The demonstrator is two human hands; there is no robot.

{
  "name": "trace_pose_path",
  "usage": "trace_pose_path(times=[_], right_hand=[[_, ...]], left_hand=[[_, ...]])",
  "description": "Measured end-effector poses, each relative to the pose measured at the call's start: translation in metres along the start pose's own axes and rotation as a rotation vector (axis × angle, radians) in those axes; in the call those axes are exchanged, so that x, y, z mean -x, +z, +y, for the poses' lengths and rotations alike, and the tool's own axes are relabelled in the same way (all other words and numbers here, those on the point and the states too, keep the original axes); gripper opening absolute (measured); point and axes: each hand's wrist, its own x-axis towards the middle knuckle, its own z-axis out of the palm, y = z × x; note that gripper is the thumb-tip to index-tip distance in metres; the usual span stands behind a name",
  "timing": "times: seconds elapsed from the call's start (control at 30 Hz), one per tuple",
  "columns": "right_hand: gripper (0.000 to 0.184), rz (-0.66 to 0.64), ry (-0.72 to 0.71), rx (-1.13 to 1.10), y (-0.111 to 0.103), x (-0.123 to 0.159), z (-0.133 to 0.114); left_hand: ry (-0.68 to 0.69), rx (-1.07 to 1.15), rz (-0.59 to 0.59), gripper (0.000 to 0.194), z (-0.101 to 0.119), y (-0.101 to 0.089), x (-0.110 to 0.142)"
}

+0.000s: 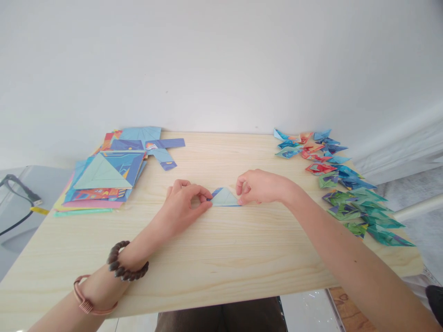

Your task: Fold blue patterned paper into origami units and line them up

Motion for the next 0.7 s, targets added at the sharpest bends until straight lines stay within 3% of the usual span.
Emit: trace_pose_path(times=[0.17,0.37,0.7], right_hand=[[0.02,0.055,-0.004,0.123,0.003,0.001,0.004],[0.029,0.132,-0.069,0.078,0.01,0.005,0.021],[0.029,0.179,-0.094,0.019,0.015,0.007,0.03]], left_hand=[[0.073,-0.044,0.022,0.017,0.0,0.0,0.002],[0.306,-0.198,-0.058,0.033,-0.003,0.001,0.004],[0.344,-0.26,-0.236,0.064,-0.01,-0.012,-0.004]])
